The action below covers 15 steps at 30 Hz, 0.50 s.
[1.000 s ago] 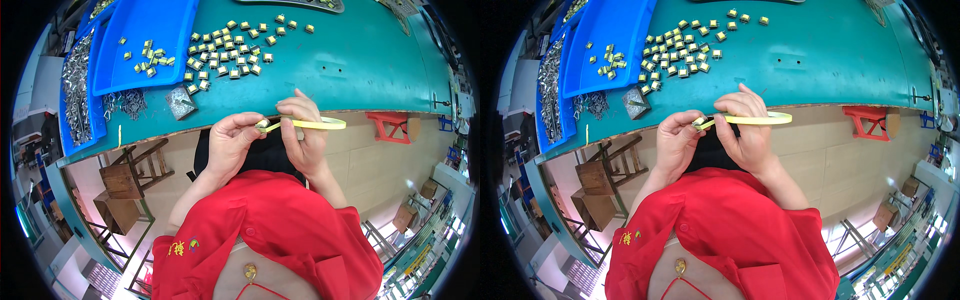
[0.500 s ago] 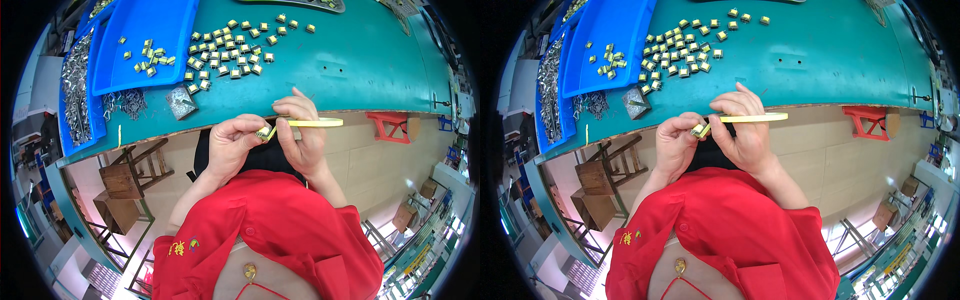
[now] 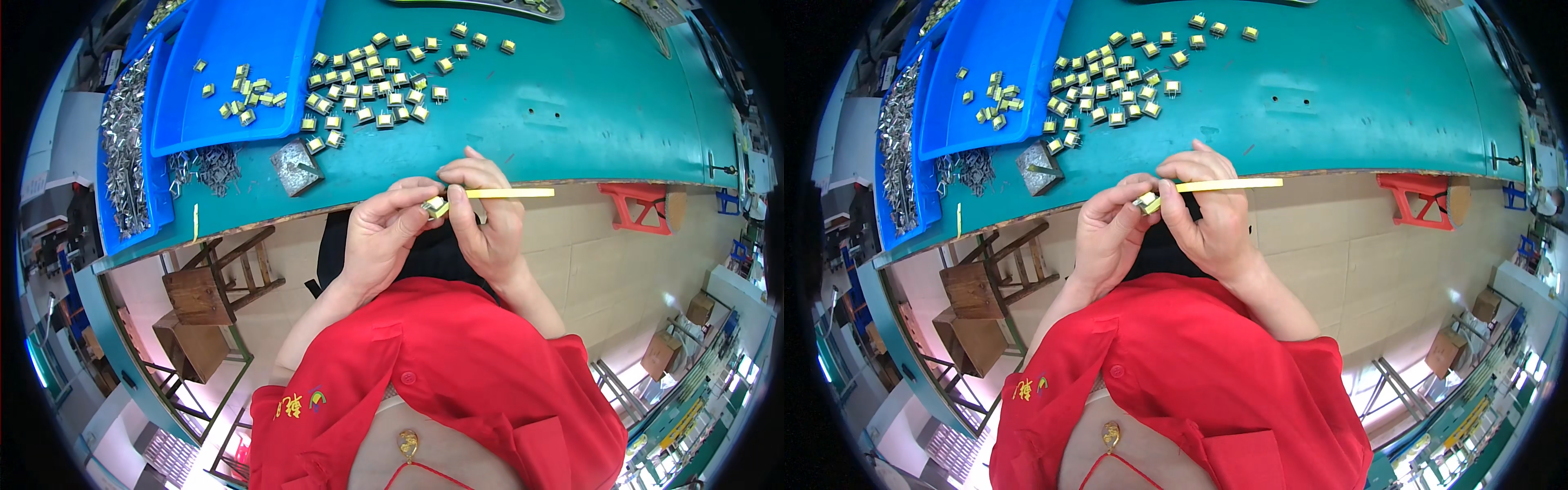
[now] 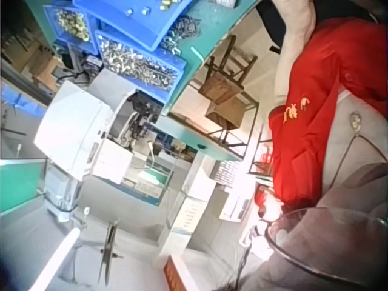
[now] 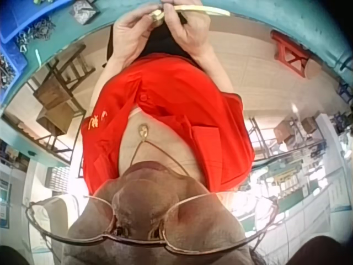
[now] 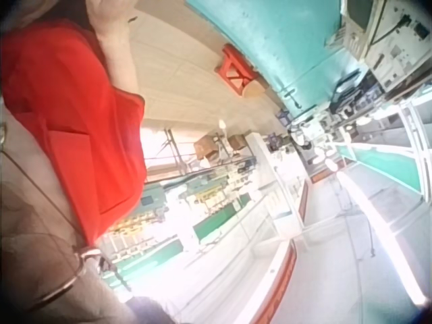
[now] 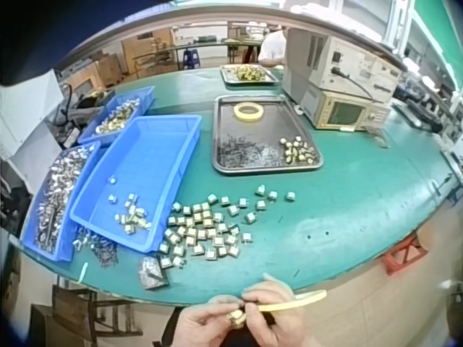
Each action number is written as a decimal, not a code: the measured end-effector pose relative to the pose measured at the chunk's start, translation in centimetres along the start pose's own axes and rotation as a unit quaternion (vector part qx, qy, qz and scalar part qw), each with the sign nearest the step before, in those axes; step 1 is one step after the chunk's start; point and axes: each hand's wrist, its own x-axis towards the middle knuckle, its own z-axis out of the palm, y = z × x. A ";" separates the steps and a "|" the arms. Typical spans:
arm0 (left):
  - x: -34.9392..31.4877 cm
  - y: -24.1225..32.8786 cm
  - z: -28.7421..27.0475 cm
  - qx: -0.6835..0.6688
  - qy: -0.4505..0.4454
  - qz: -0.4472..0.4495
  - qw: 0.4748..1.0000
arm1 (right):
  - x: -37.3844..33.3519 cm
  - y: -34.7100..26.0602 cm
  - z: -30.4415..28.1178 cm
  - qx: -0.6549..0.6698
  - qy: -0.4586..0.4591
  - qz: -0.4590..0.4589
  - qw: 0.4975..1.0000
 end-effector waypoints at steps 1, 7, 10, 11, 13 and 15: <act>-0.1 0.0 0.0 -0.015 0.014 -0.014 1.000 | 0.0 0.0 0.1 -0.002 0.004 -0.001 1.000; 0.1 0.2 0.6 0.011 0.047 -0.045 0.998 | -0.1 0.3 0.3 -0.021 0.011 -0.004 1.000; 0.0 0.4 0.6 0.019 0.065 -0.052 0.996 | -0.3 0.4 0.4 -0.023 0.012 -0.001 1.000; 0.0 0.4 0.6 0.020 0.083 -0.062 0.994 | -0.3 0.3 0.3 -0.023 0.013 0.000 1.000; 0.0 0.5 0.6 0.026 0.085 -0.060 0.994 | -0.2 0.3 0.2 -0.007 0.018 0.000 1.000; 0.0 0.6 0.6 0.032 0.085 -0.057 0.994 | -0.4 0.2 0.3 0.044 0.026 0.023 0.998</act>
